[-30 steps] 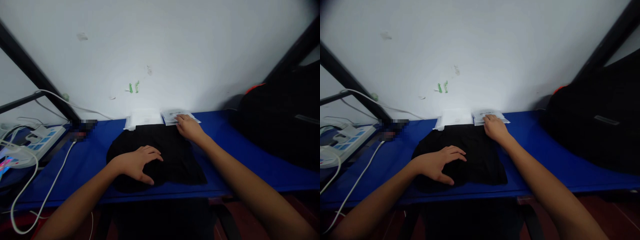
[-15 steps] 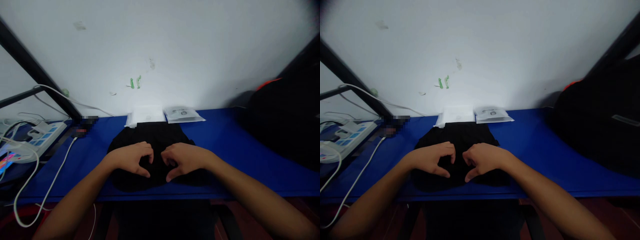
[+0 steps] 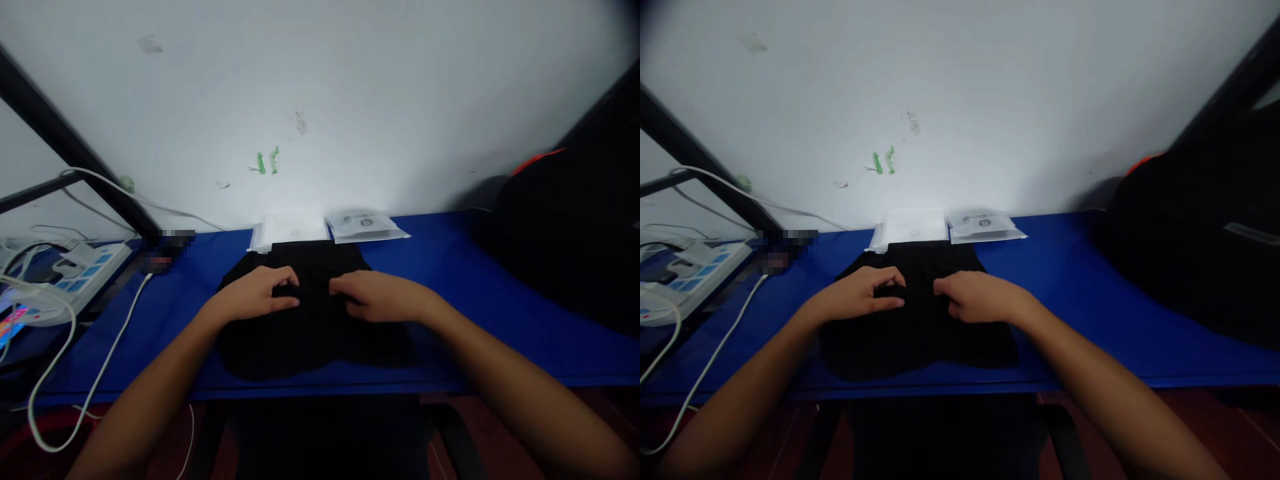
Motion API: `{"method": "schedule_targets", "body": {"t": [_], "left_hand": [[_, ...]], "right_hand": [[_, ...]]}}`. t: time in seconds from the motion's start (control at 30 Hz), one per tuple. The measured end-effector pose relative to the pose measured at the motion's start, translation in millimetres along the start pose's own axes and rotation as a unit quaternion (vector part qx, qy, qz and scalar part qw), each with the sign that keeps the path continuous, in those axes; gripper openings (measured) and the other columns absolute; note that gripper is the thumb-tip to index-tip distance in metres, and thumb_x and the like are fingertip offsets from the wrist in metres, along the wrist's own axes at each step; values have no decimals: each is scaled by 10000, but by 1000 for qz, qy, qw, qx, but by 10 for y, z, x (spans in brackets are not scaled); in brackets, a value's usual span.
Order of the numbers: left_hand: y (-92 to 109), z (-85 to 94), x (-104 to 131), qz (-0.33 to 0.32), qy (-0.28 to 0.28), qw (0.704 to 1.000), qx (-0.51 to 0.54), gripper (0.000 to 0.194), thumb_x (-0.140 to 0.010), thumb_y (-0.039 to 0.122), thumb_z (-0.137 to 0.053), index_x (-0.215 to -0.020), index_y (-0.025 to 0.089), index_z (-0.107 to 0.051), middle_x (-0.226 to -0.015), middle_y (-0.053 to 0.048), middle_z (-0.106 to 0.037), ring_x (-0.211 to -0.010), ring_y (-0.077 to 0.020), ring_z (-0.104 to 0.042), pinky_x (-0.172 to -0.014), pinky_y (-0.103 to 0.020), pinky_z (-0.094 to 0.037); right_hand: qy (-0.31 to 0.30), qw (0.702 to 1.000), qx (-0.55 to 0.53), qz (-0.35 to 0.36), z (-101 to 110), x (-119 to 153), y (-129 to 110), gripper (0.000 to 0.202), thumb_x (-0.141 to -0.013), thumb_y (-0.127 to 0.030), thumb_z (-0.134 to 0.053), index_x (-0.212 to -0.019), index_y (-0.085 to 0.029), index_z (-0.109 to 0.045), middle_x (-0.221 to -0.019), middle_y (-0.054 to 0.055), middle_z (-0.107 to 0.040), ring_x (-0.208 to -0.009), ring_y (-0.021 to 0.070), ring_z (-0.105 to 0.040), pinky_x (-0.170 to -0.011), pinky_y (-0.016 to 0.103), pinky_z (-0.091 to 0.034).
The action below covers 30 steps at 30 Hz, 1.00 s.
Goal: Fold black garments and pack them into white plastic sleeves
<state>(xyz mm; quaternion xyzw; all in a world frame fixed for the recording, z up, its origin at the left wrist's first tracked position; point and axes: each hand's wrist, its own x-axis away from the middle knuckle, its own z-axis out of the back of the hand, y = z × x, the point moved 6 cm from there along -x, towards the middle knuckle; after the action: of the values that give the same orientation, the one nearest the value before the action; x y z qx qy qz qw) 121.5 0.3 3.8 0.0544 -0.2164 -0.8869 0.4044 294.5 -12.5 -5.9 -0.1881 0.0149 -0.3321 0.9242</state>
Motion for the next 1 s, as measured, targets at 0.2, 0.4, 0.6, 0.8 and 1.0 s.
{"method": "schedule_targets", "body": {"t": [0.2,0.4,0.6,0.8,1.0], "left_hand": [[-192,10,85,18,-120,992,37,366,-779,382,-662,-1103,231,-585,-987,-10,-659,-857,-193,-623,-736,-280,-464],[-592,241,33,95,20,995,8,267,-838,402,-571,-1015,203,-590,-825,-17,-621,-754,-178,-589,-683,-285,-452],[-803,263,-35,183,157,966,-90,396,-901,545,-486,-1052,192,-579,-982,-86,-638,-865,-240,-607,-739,-349,-478],[-853,93,-148,165,173,952,-193,534,-921,529,-470,-1324,179,-472,-1367,-165,-491,-1235,-357,-443,-980,-479,-399],[-947,51,-177,157,143,963,-164,461,-942,457,-447,-1300,176,-522,-1351,-146,-523,-1218,-340,-463,-988,-472,-390]], "right_hand": [[-45,991,-113,-58,122,124,393,268,-719,-89,-526,-953,-192,-608,-820,8,-641,-697,159,-570,-604,264,-413],[12,990,-78,-120,219,155,854,172,-782,-132,-531,-905,-201,-628,-822,19,-663,-741,174,-595,-647,279,-441],[74,984,27,-158,148,35,1146,153,-838,-231,-585,-983,-190,-615,-913,71,-678,-802,209,-622,-695,314,-486],[203,965,121,-113,103,-115,1016,378,-925,-365,-518,-1249,-171,-520,-1229,161,-567,-1152,292,-531,-970,431,-456],[208,962,153,-88,6,-210,1023,333,-958,-271,-441,-1260,-162,-529,-1258,151,-554,-1200,279,-492,-1028,424,-419]]}}
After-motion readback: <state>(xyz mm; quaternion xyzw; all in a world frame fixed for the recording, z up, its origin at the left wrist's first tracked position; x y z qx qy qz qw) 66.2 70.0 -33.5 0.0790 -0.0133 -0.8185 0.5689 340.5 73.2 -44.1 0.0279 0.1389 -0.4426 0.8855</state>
